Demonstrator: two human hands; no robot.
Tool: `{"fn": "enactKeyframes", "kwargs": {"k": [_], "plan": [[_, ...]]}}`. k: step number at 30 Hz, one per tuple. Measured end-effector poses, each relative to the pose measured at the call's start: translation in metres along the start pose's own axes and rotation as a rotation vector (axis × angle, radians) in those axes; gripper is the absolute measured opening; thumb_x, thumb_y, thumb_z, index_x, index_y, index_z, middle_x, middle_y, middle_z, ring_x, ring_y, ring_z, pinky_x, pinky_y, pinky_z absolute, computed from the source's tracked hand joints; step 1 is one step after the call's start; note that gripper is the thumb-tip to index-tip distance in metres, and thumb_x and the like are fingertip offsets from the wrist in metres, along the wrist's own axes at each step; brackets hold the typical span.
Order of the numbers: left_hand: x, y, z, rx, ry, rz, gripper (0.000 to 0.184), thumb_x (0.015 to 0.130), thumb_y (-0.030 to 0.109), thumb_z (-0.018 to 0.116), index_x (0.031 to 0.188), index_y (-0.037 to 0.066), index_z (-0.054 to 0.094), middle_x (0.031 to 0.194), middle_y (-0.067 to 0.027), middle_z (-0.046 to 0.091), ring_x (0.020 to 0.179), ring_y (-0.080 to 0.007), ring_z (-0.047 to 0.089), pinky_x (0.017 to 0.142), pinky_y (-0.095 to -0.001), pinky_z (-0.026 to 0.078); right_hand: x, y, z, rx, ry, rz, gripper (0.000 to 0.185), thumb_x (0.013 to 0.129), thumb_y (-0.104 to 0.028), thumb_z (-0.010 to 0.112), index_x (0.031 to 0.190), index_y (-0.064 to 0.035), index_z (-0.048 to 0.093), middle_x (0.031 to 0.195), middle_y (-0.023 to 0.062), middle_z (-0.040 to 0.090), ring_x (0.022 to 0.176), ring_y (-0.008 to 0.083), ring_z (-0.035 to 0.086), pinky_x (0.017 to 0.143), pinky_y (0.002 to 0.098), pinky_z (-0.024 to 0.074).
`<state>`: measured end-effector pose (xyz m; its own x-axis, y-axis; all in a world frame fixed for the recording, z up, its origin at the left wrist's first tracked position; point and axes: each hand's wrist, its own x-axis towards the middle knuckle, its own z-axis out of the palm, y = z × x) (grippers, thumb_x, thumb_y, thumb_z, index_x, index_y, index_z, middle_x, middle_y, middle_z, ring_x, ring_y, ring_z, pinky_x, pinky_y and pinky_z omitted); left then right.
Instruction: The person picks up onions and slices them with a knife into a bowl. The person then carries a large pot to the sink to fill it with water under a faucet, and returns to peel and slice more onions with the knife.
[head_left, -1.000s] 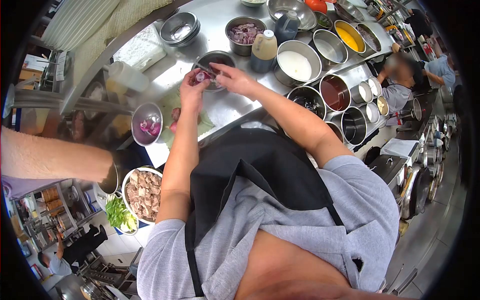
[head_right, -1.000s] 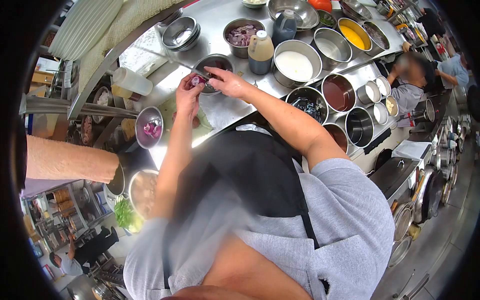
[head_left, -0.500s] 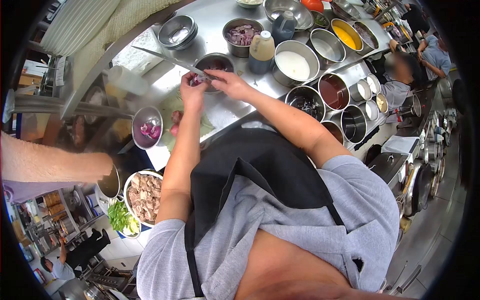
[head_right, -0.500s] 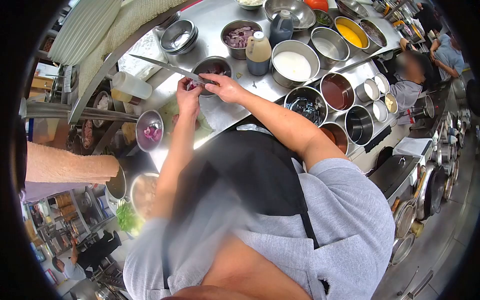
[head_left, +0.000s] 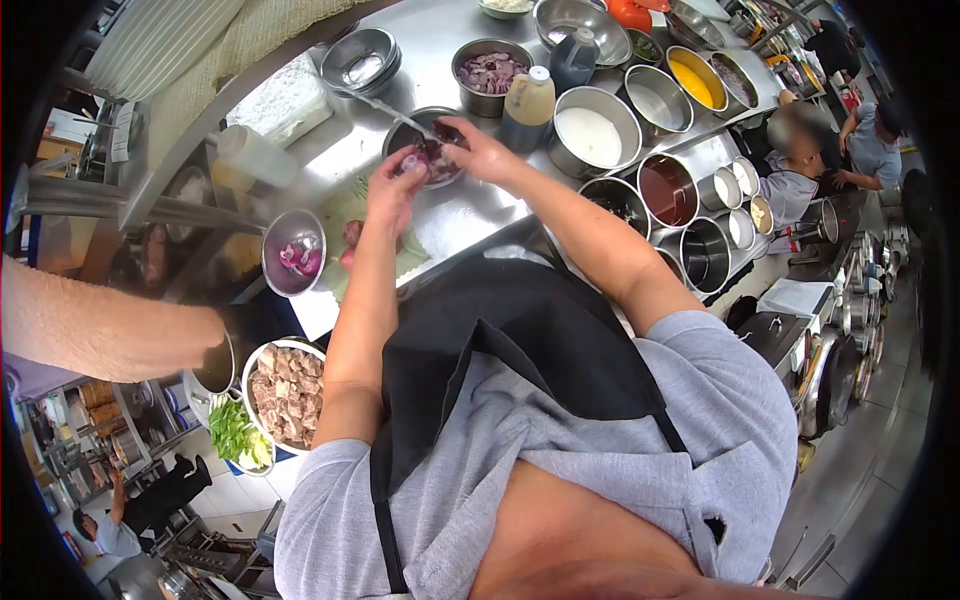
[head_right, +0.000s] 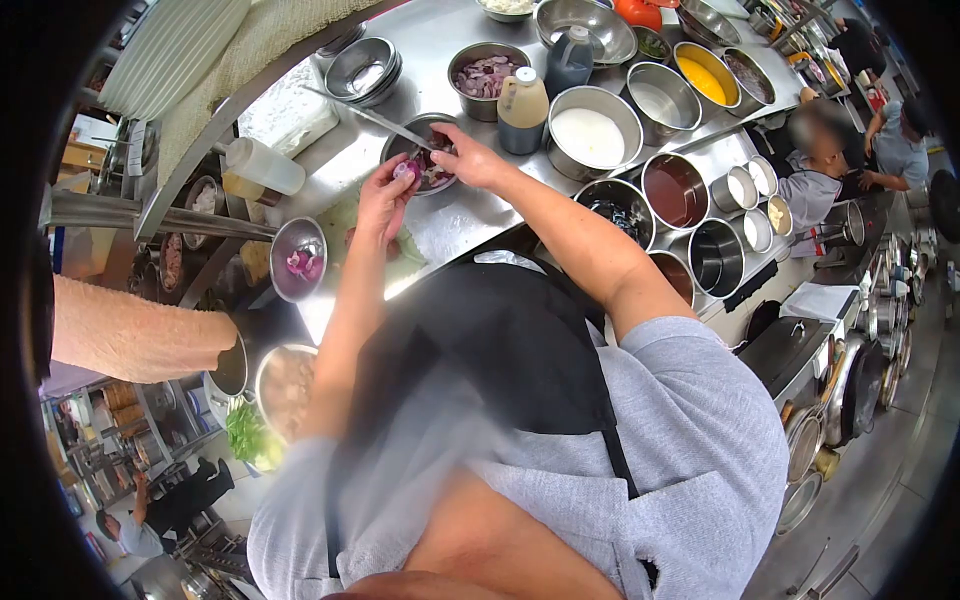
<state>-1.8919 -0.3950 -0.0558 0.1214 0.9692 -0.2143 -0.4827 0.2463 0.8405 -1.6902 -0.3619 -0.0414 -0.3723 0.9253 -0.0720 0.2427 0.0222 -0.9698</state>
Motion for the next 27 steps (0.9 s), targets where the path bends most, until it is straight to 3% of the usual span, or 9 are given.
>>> {"fn": "enactKeyframes", "kwargs": {"k": [4,6,7,10,20,22,27], "plan": [[0.005,-0.003,-0.007,0.108,0.083,0.063,0.05,0.083,-0.012,0.061,0.132,-0.004,0.05,0.114,-0.0113,0.061,0.104,-0.0204,0.061,0.087,-0.031,0.054,-0.008,-0.007,0.006,0.044,-0.166,-0.016,0.065,0.094,-0.025,0.06,0.149,-0.0073,0.03,0.117,0.0175,0.061,0.1,0.022,0.06,0.09,0.0348,0.0474],[0.005,-0.001,-0.006,0.086,0.075,0.113,0.052,0.08,-0.013,0.062,0.13,-0.004,0.051,0.115,-0.0114,0.06,0.103,-0.0196,0.061,0.087,-0.0303,0.052,-0.015,-0.015,0.008,-0.115,-0.209,-0.135,0.064,0.094,-0.026,0.059,0.149,-0.0083,0.031,0.119,0.0189,0.061,0.103,0.0256,0.061,0.091,0.0361,0.0469],[0.004,0.0,-0.005,0.063,0.068,0.165,0.053,0.077,-0.014,0.064,0.128,-0.004,0.053,0.116,-0.0114,0.06,0.103,-0.0187,0.06,0.088,-0.0297,0.051,-0.016,-0.012,0.012,-0.174,-0.178,-0.229,0.065,0.094,-0.03,0.058,0.15,-0.0109,0.03,0.119,0.021,0.062,0.108,0.0324,0.061,0.094,0.0393,0.0457],[0.01,-0.003,-0.007,0.159,0.092,0.18,0.055,0.076,-0.015,0.063,0.128,-0.004,0.053,0.116,-0.0108,0.06,0.104,-0.0174,0.059,0.088,-0.029,0.05,-0.024,-0.026,0.011,-0.291,-0.204,-0.138,0.066,0.094,-0.036,0.056,0.15,-0.0139,0.029,0.121,0.0222,0.062,0.112,0.0379,0.059,0.097,0.042,0.0443],[0.011,-0.006,-0.005,0.238,0.154,0.238,0.048,0.075,-0.01,0.069,0.121,-0.004,0.056,0.11,-0.0089,0.062,0.099,-0.0163,0.061,0.086,-0.0296,0.051,-0.019,-0.017,0.022,-0.262,-0.085,-0.099,0.062,0.094,-0.039,0.055,0.148,-0.015,0.037,0.121,0.0212,0.063,0.111,0.0395,0.06,0.094,0.0435,0.0459],[0.01,-0.008,-0.008,0.245,0.144,0.221,0.048,0.075,-0.007,0.072,0.12,-0.005,0.057,0.111,-0.0094,0.062,0.099,-0.0167,0.062,0.087,-0.029,0.05,-0.01,0.002,0.027,-0.228,-0.006,-0.316,0.055,0.095,-0.028,0.056,0.145,-0.0123,0.043,0.109,0.0139,0.065,0.095,0.0215,0.061,0.089,0.0333,0.0468],[-0.008,0.014,-0.001,0.121,0.007,0.139,0.054,0.074,-0.01,0.069,0.126,-0.004,0.053,0.12,-0.0114,0.059,0.107,-0.0196,0.059,0.089,-0.0285,0.05,-0.002,0.004,0.009,-0.014,-0.061,-0.205,0.047,0.097,-0.027,0.054,0.14,-0.0072,0.05,0.114,0.0126,0.066,0.098,0.0173,0.06,0.09,0.0308,0.0467]]}}
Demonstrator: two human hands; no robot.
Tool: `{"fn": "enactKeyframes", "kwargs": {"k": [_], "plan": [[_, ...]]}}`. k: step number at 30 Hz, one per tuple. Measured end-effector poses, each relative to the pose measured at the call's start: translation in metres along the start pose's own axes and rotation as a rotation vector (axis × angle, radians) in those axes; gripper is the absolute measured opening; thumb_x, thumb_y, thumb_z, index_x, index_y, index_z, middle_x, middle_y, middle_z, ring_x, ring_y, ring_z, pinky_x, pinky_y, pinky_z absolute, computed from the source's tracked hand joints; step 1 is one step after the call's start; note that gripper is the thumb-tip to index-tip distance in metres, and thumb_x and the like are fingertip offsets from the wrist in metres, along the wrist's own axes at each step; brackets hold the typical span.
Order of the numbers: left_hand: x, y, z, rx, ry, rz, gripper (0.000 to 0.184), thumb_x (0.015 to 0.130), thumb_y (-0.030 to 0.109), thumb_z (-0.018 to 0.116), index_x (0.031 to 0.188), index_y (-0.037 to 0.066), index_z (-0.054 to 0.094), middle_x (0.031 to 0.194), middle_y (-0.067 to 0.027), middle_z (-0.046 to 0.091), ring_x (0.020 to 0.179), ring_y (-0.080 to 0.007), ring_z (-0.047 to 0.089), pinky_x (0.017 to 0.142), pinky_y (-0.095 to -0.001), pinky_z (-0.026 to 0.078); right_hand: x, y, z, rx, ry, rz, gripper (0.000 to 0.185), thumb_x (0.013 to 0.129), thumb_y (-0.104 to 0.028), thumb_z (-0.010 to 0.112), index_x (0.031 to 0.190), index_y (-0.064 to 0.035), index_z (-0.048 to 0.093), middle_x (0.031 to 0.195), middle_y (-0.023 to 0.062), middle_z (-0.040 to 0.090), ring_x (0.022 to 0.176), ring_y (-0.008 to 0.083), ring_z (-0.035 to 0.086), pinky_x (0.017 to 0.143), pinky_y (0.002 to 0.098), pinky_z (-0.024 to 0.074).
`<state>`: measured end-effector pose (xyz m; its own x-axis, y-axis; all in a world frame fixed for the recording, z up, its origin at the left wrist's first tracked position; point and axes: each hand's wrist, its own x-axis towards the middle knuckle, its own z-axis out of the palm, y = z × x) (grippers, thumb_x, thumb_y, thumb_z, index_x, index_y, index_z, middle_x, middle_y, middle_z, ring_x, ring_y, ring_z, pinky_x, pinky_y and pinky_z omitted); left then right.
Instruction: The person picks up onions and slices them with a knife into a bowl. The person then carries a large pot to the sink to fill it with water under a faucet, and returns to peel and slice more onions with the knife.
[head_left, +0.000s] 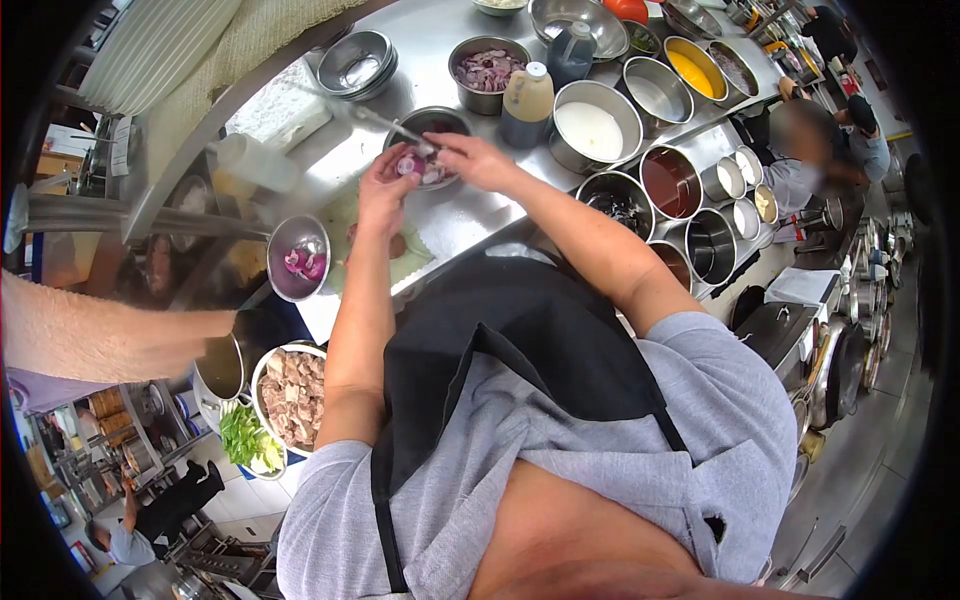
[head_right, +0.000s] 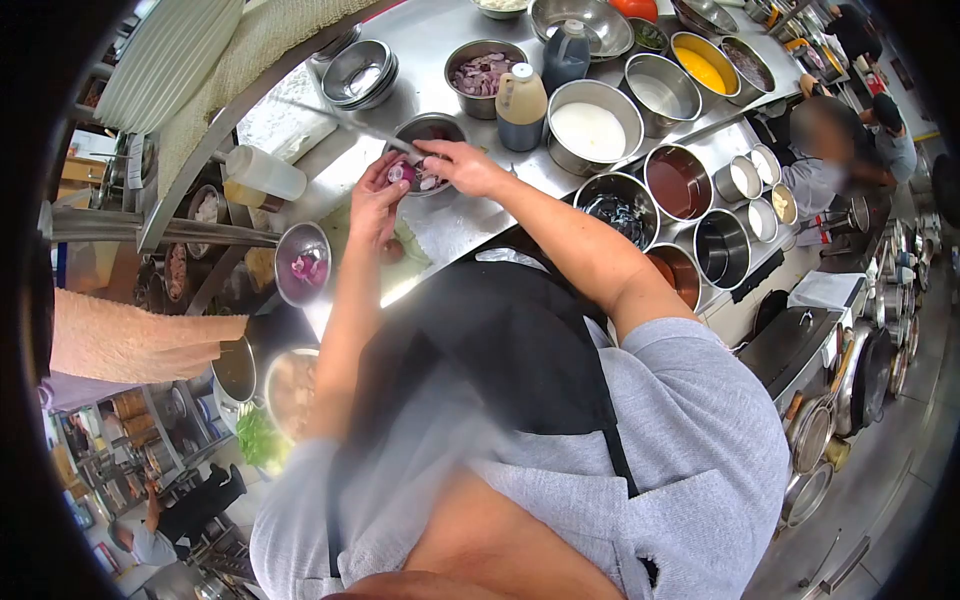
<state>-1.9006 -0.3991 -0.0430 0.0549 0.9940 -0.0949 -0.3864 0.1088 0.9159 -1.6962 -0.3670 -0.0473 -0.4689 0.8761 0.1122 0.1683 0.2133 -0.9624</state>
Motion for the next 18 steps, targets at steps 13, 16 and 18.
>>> {"fn": "enactKeyframes", "kwargs": {"k": [13,16,18], "plan": [[-0.003,-0.003,-0.022,0.011,-0.054,-0.06,0.063,0.073,-0.014,0.061,0.133,0.001,0.045,0.123,-0.0101,0.054,0.111,-0.0222,0.057,0.091,-0.0341,0.051,0.0,0.009,-0.007,-0.155,0.095,0.231,0.041,0.094,-0.028,0.06,0.125,-0.0036,0.048,0.103,0.0147,0.065,0.091,0.0224,0.063,0.082,0.0346,0.0485],[-0.008,0.015,-0.048,0.333,0.07,0.091,0.057,0.075,-0.011,0.064,0.13,-0.001,0.048,0.122,-0.0114,0.056,0.111,-0.0209,0.057,0.091,-0.0323,0.05,-0.004,0.02,-0.004,-0.102,0.094,0.108,0.037,0.094,-0.029,0.059,0.124,-0.0104,0.05,0.099,0.015,0.065,0.087,0.0222,0.062,0.081,0.0364,0.0485],[-0.022,0.034,-0.089,0.555,0.276,0.177,0.053,0.076,-0.001,0.071,0.125,-0.001,0.053,0.116,-0.0129,0.06,0.103,-0.0204,0.06,0.089,-0.0312,0.049,-0.013,0.017,-0.009,-0.099,0.076,0.147,0.04,0.095,-0.029,0.058,0.13,-0.0121,0.049,0.093,0.0127,0.063,0.083,0.0202,0.06,0.078,0.0348,0.0483]]}}
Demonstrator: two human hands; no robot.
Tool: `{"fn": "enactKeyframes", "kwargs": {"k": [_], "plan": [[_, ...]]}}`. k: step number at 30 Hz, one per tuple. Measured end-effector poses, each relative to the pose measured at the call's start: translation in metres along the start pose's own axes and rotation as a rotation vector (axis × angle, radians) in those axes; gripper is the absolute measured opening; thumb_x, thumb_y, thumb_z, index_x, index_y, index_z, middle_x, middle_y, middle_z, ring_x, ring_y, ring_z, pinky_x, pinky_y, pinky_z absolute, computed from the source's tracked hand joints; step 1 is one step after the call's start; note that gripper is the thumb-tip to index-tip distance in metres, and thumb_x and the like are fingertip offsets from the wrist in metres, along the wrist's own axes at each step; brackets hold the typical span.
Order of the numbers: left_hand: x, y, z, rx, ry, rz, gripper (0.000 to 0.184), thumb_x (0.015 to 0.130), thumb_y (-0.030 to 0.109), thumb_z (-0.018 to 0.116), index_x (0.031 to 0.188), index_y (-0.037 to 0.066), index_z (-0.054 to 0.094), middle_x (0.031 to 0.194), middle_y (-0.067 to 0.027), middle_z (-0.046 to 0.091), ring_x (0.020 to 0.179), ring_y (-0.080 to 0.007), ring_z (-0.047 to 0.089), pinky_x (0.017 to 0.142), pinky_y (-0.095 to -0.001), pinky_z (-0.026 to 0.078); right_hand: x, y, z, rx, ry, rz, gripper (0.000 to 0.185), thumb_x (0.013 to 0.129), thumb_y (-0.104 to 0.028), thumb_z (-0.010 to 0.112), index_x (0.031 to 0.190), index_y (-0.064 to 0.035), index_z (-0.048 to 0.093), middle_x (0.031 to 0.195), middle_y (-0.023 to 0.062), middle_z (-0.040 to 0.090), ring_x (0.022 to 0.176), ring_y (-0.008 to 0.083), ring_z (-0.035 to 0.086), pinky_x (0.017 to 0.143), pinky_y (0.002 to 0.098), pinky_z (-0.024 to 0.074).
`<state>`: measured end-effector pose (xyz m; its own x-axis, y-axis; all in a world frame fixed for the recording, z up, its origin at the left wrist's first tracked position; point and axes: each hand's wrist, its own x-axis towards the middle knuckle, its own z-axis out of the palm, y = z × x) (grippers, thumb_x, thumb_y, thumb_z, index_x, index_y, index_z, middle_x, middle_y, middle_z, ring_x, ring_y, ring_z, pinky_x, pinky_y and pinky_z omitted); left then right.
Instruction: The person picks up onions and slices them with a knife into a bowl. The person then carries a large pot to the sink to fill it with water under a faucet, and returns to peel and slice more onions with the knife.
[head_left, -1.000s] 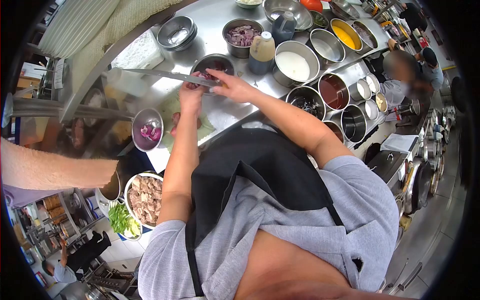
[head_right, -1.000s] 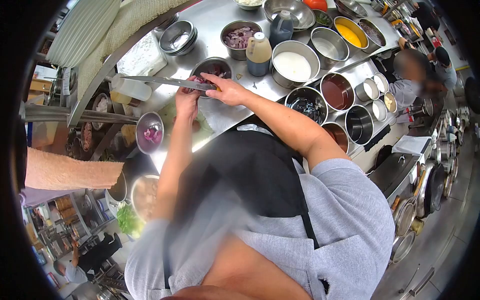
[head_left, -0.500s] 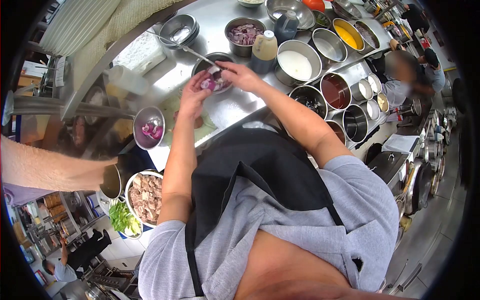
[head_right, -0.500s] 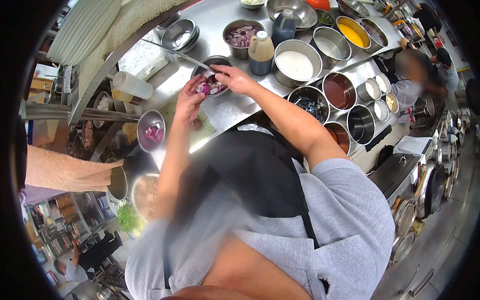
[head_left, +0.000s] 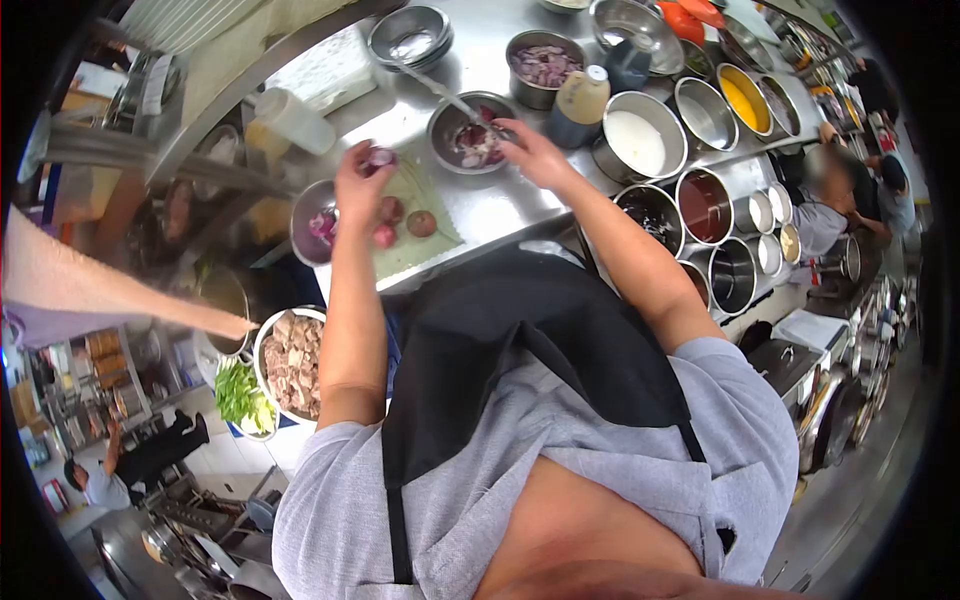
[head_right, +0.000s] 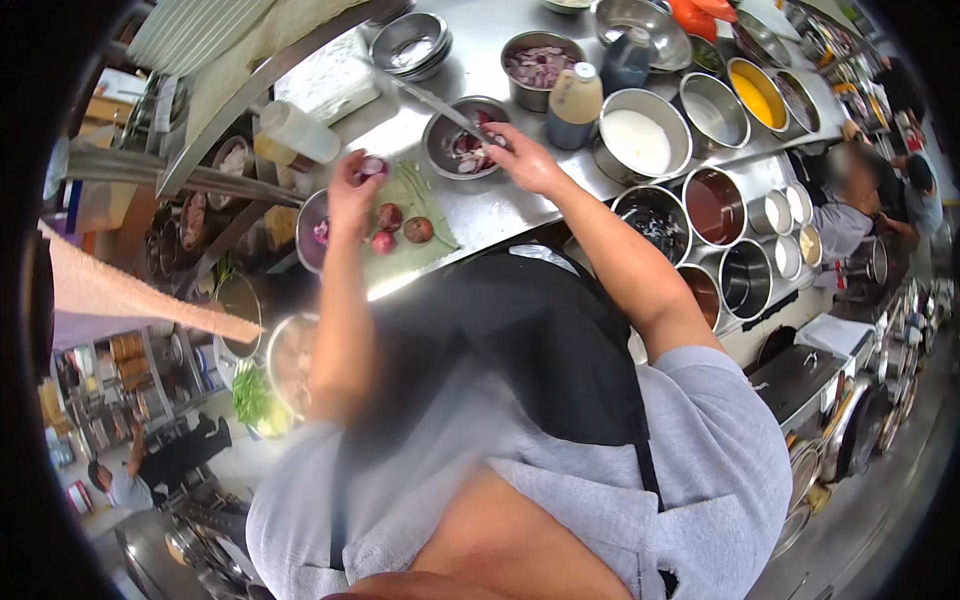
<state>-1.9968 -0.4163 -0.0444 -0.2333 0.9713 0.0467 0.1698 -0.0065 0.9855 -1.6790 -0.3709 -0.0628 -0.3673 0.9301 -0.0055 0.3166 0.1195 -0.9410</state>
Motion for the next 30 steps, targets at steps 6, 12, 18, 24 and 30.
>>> {"fn": "enactKeyframes", "kwargs": {"k": [6,12,18,24,30], "plan": [[-0.016,-0.054,-0.123,0.59,0.296,-0.127,0.047,0.074,0.02,0.08,0.113,0.0,0.062,0.106,-0.0155,0.068,0.09,-0.0236,0.067,0.082,-0.0355,0.051,-0.015,-0.004,-0.006,0.18,-0.047,0.197,0.046,0.098,-0.029,0.053,0.141,-0.0134,0.046,0.078,0.0026,0.052,0.07,0.0115,0.049,0.061,0.0268,0.0428],[-0.04,-0.016,-0.063,0.751,0.284,0.287,0.04,0.074,0.011,0.073,0.112,0.003,0.064,0.106,-0.0183,0.065,0.099,-0.0347,0.062,0.087,-0.041,0.049,-0.008,-0.012,0.005,0.152,-0.066,0.212,0.046,0.1,-0.032,0.05,0.141,-0.0105,0.046,0.078,0.0023,0.051,0.067,0.0099,0.047,0.055,0.0255,0.0406],[-0.071,-0.003,-0.005,0.928,-0.166,0.061,0.038,0.08,0.009,0.062,0.118,0.006,0.06,0.116,-0.0195,0.059,0.107,-0.0383,0.056,0.094,-0.044,0.046,-0.001,-0.011,0.013,0.196,-0.062,0.223,0.048,0.1,-0.037,0.048,0.141,-0.0113,0.045,0.077,0.0029,0.052,0.065,0.0091,0.047,0.053,0.0249,0.0392],[-0.111,-0.047,-0.001,1.216,-0.059,0.191,0.043,0.078,0.0,0.051,0.12,0.01,0.057,0.125,-0.0223,0.051,0.108,-0.0426,0.053,0.092,-0.0479,0.046,-0.017,-0.017,0.015,0.282,-0.054,0.256,0.05,0.1,-0.04,0.046,0.141,-0.0113,0.045,0.075,0.0015,0.05,0.059,0.0081,0.043,0.052,0.0236,0.0384],[-0.112,-0.066,-0.013,1.03,0.007,0.196,0.041,0.078,0.002,0.06,0.118,0.006,0.055,0.121,-0.0215,0.054,0.109,-0.0419,0.051,0.095,-0.0472,0.042,-0.028,-0.017,0.017,0.264,-0.06,0.355,0.052,0.101,-0.042,0.045,0.142,-0.0107,0.044,0.075,0.0001,0.048,0.062,0.0072,0.043,0.052,0.0237,0.0387]]}}
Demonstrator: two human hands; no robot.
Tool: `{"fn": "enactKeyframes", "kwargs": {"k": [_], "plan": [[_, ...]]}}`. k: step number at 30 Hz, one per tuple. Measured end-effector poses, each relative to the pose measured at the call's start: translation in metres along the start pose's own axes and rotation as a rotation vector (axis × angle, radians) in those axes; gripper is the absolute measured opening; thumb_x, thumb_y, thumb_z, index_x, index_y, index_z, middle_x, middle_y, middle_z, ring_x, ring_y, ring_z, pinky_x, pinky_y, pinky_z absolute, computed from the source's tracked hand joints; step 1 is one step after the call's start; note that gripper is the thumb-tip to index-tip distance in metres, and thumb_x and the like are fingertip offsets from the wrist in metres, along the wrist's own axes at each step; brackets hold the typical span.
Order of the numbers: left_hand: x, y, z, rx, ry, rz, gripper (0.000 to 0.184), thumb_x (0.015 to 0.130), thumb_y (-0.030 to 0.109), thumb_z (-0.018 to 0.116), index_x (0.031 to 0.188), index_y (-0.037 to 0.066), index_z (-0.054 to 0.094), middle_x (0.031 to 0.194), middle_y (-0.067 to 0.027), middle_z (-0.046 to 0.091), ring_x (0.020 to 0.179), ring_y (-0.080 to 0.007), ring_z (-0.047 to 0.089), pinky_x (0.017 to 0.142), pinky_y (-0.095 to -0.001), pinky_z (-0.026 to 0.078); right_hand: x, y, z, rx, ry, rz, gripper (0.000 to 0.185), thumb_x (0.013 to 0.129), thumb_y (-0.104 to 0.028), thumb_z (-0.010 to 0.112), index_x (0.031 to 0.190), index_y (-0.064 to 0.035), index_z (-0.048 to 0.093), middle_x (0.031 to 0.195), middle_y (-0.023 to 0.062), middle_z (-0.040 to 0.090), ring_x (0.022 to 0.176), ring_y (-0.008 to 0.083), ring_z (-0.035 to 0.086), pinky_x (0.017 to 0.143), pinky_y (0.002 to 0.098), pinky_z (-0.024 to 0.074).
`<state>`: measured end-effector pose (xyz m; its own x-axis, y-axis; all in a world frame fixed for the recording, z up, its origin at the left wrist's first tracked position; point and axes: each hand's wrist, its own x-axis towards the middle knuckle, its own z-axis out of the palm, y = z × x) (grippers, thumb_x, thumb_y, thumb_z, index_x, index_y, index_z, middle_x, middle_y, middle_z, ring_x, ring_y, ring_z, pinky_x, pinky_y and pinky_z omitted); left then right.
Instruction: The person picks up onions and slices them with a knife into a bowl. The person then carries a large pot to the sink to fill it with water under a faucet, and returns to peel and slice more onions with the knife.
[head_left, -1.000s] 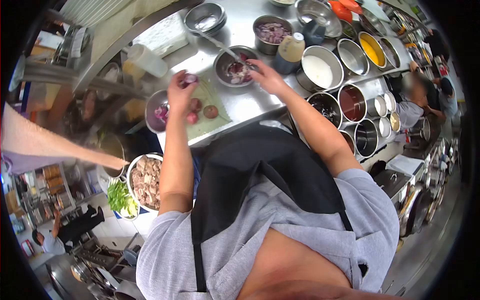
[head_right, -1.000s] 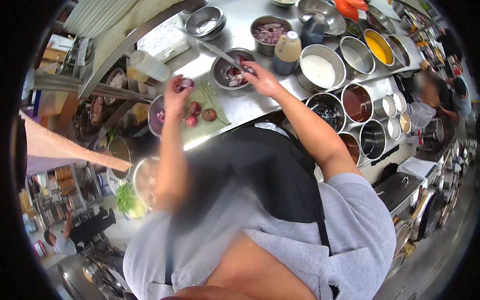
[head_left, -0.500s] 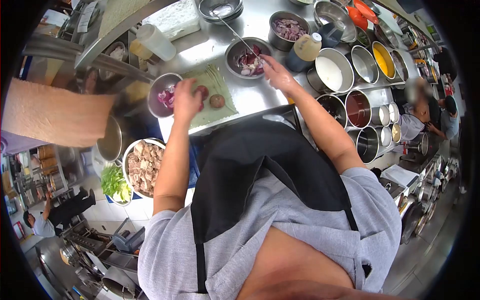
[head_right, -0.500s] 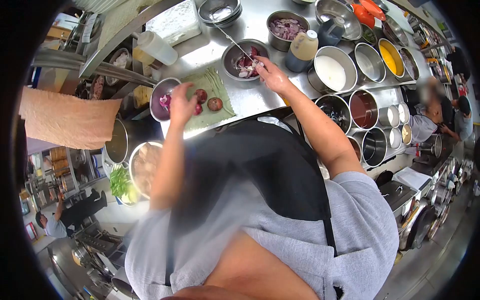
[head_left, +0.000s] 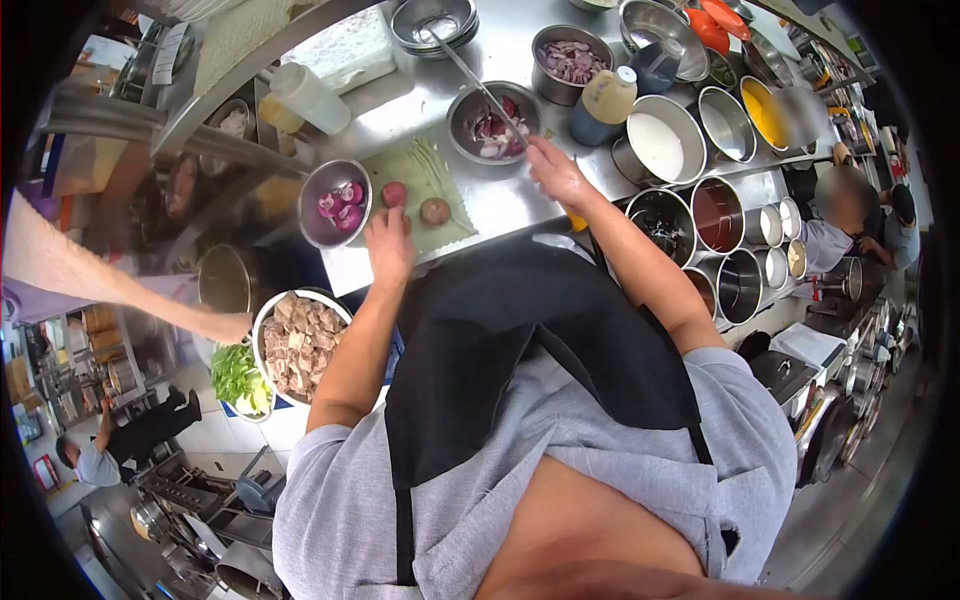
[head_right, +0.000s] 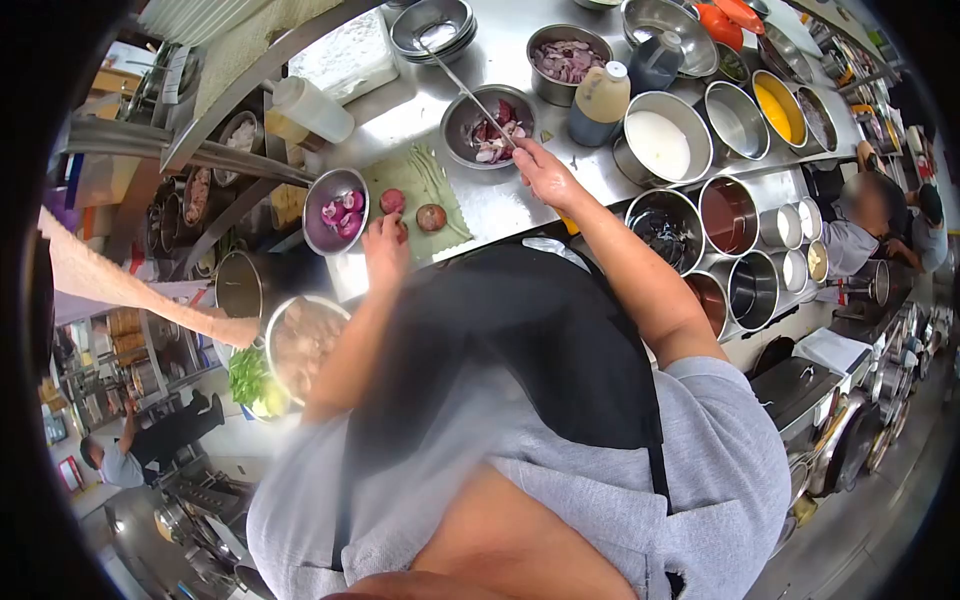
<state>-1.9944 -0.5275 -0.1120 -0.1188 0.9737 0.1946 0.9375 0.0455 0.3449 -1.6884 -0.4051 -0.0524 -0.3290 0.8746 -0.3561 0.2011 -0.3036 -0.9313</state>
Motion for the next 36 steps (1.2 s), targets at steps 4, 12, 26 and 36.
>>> {"fn": "enactKeyframes", "kwargs": {"k": [4,12,26,36], "plan": [[0.012,0.034,-0.032,-0.268,0.041,-0.122,0.041,0.075,0.001,0.066,0.115,0.002,0.056,0.109,-0.0183,0.061,0.097,-0.0363,0.059,0.089,-0.0438,0.046,-0.002,0.0,-0.004,-0.173,0.042,-0.102,0.054,0.101,-0.044,0.044,0.141,-0.0075,0.045,0.092,0.0084,0.061,0.08,0.0175,0.059,0.072,0.0312,0.0493],[0.103,0.086,-0.029,-1.485,-0.224,-0.313,0.036,0.091,0.009,0.062,0.125,0.0,0.052,0.113,-0.0068,0.061,0.097,-0.0193,0.062,0.085,-0.0325,0.052,0.005,-0.007,0.012,-0.413,-0.004,-0.36,0.059,0.1,-0.042,0.042,0.147,-0.0078,0.034,0.138,0.0227,0.051,0.128,0.0388,0.047,0.106,0.0414,0.038],[0.126,0.137,-0.015,-1.627,-0.173,-0.252,0.039,0.095,0.006,0.059,0.132,-0.002,0.048,0.116,-0.0107,0.061,0.103,-0.0194,0.062,0.086,-0.0324,0.053,-0.037,-0.048,0.007,-0.571,0.029,-0.422,0.062,0.101,-0.045,0.037,0.15,-0.0092,0.026,0.134,0.0246,0.052,0.122,0.0417,0.051,0.101,0.0486,0.0403],[0.114,0.138,-0.003,-1.63,-0.202,-0.263,0.034,0.097,0.009,0.057,0.128,-0.003,0.052,0.115,-0.0093,0.061,0.098,-0.0183,0.062,0.083,-0.0316,0.053,-0.034,-0.047,0.014,-0.519,-0.041,-0.359,0.064,0.101,-0.046,0.033,0.152,-0.0081,0.021,0.131,0.0291,0.053,0.119,0.0454,0.052,0.1,0.0489,0.0398]]}}
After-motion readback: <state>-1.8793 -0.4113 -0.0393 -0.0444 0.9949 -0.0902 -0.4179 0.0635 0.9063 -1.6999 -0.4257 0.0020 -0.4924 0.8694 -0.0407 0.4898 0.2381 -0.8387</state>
